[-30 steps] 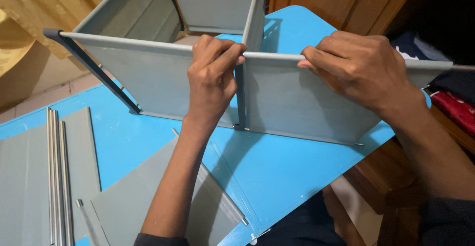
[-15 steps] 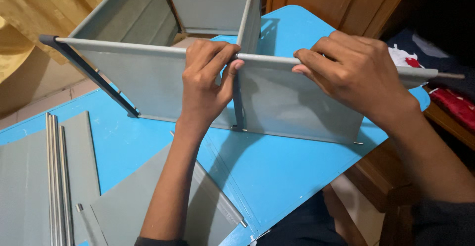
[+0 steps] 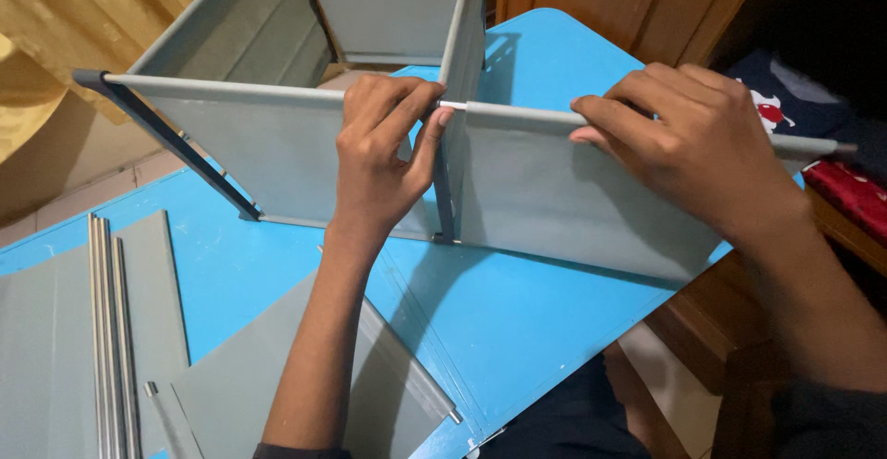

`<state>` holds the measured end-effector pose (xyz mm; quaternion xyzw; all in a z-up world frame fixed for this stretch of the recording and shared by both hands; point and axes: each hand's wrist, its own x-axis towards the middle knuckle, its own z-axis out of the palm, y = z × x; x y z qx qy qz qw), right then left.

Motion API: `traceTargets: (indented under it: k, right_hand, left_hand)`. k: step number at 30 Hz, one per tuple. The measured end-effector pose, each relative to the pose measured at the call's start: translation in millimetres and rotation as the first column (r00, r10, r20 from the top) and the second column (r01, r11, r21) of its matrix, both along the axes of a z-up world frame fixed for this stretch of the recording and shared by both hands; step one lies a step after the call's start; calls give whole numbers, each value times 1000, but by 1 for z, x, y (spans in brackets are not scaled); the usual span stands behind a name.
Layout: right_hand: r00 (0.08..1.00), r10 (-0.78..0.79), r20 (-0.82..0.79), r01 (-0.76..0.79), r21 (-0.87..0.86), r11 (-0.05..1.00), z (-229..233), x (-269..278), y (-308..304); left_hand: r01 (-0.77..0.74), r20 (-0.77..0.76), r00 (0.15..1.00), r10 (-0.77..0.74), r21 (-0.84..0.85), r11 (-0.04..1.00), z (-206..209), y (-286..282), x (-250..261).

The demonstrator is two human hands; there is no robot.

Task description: The person assembles a modular shelving unit by inserting metal rods into fabric sleeves and connecting panels with plastic corner pieces. They attach multiple panels to form a box-like structure on a blue table.

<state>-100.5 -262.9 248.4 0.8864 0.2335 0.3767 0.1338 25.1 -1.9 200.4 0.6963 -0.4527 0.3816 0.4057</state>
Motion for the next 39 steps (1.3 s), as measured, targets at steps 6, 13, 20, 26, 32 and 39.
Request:
traceTargets:
  k: [6, 13, 20, 26, 32, 39]
  right_hand:
    - [999, -8, 39, 9, -23, 1000, 8, -9, 1]
    - [999, -23, 36, 25, -64, 998, 10, -7, -3]
    - [996, -6, 89, 18, -128, 992, 7, -1, -12]
    - [996, -1, 90, 11, -109, 994, 5, 2, -12]
    - [997, -6, 79, 12, -69, 998, 9, -4, -1]
    - [998, -34, 50, 36, -39, 999, 9, -7, 9]
  left_hand:
    - [7, -7, 1000, -7, 2, 1000, 0, 2, -1]
    - [0, 13, 1000, 0, -6, 1000, 0, 1, 1]
    - [-2, 8, 1000, 2, 8, 1000, -1, 2, 2]
    - [3, -1, 1000, -3, 2, 1000, -2, 1, 2]
    - [8, 7, 1000, -8, -8, 1000, -4, 0, 3]
    - [40, 31, 999, -40, 4, 999, -5, 1, 7]
